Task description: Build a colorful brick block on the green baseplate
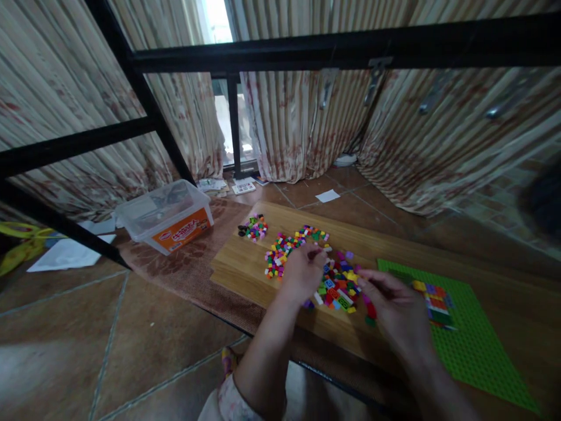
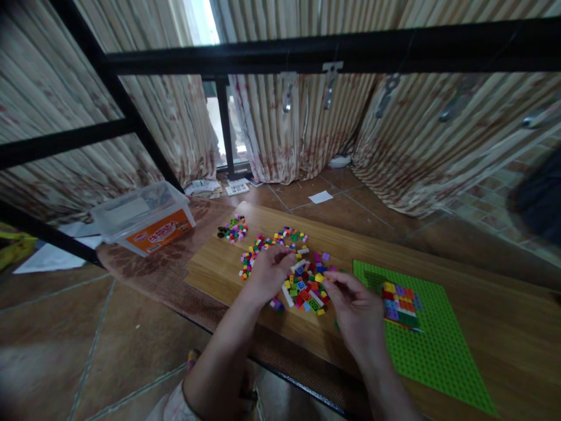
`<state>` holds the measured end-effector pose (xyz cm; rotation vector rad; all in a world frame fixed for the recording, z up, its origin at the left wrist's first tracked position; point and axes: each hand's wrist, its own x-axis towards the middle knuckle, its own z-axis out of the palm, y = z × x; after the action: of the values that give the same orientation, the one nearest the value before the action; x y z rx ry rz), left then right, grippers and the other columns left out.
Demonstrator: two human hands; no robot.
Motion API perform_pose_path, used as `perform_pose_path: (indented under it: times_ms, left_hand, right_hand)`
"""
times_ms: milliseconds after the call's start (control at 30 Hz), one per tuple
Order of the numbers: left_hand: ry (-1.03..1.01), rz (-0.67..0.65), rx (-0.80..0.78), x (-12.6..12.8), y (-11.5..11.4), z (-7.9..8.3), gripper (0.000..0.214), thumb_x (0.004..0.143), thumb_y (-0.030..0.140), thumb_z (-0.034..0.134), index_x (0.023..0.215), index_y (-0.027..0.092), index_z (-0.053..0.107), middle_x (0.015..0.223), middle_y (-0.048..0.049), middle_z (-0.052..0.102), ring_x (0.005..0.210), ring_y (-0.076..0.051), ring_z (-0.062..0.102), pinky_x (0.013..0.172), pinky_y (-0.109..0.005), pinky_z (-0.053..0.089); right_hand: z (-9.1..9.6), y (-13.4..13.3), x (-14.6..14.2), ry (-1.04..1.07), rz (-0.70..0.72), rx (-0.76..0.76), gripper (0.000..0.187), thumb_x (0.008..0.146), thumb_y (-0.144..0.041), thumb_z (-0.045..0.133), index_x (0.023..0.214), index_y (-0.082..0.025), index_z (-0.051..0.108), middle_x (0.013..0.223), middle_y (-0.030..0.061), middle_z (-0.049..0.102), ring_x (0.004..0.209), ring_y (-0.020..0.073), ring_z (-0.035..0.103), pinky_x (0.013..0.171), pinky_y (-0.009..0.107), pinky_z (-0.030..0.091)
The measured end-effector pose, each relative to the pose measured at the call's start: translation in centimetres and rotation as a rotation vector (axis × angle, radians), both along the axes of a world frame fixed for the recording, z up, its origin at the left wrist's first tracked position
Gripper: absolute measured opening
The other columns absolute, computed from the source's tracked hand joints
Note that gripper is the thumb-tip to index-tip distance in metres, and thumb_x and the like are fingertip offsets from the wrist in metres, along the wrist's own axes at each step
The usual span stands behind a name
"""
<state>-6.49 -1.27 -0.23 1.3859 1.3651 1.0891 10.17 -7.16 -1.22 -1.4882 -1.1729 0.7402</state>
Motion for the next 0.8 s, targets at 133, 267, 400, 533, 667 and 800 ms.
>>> perform_pose_path:
  times_ms: [133,267,400,533,667,800]
  left_hand:
    - [0.345,0.163,-0.022,-5.9,1.0,0.6,0.019,0.075,0.013,0.057,0.089,0.016,0.069,0.086,-0.005,0.07,0.081,-0.018,0.063,0.072,-0.026,0.045]
    - [0.649,0.096,-0.149,-8.5,0.8,0.7,0.024,0.068,0.014,0.064,0.091,0.018,0.072,0.087,-0.0075,0.07,0.085,-0.023,0.063,0.073,-0.03,0.044]
    - [0.732,0.037,-0.189,-7.6,0.5,0.2,0.031,0.069,0.015,0.063,0.098,0.021,0.072,0.084,-0.0072,0.07,0.084,-0.023,0.063,0.072,-0.03,0.043]
    - [0.734,0.04,-0.129,-7.7,0.7,0.1,0.027,0.071,0.015,0.063,0.096,0.019,0.073,0.084,-0.0071,0.069,0.081,-0.022,0.062,0.072,-0.029,0.044]
    - [0.588,0.062,0.03,-7.8,0.3,0.9,0.022,0.074,0.016,0.062,0.093,0.018,0.072,0.087,-0.0063,0.066,0.076,-0.018,0.061,0.069,-0.027,0.045]
    - [0.23,-0.105,0.132,-5.6,-0.8,1.9,0.015,0.077,0.016,0.061,0.09,0.017,0.067,0.08,-0.0023,0.065,0.069,-0.014,0.06,0.062,-0.022,0.044]
  right_hand:
    - [-0.9,-0.2,-0.2,-0.144,0.007,0.019,0.022,0.076,-0.041,0.066,0.086,-0.023,0.073,0.095,0.0056,0.073,0.089,0.0233,0.067,0.079,0.037,0.052]
    - [-1.9,0.8,-0.7,-0.264,0.046,0.048,0.022,0.081,-0.038,0.059,0.091,-0.023,0.072,0.096,0.0058,0.071,0.087,0.0221,0.065,0.079,0.037,0.05]
    - [-2.2,1.3,-1.2,-0.33,0.077,0.105,0.023,0.084,-0.035,0.057,0.097,-0.023,0.071,0.102,0.0064,0.069,0.093,0.0215,0.063,0.083,0.038,0.049]
    - [-1.8,0.6,-1.5,-0.301,0.039,0.131,0.022,0.084,-0.035,0.057,0.095,-0.023,0.071,0.105,0.0069,0.068,0.098,0.0222,0.062,0.085,0.038,0.048]
    - [-0.9,-0.2,-2.4,-0.153,0.019,0.104,0.023,0.084,-0.039,0.059,0.094,-0.023,0.072,0.098,0.006,0.07,0.091,0.0217,0.064,0.08,0.037,0.05]
    - [0.5,0.0,-4.2,0.149,0.06,0.01,0.026,0.08,-0.042,0.064,0.097,-0.024,0.072,0.095,0.0044,0.072,0.083,0.0196,0.065,0.075,0.034,0.051]
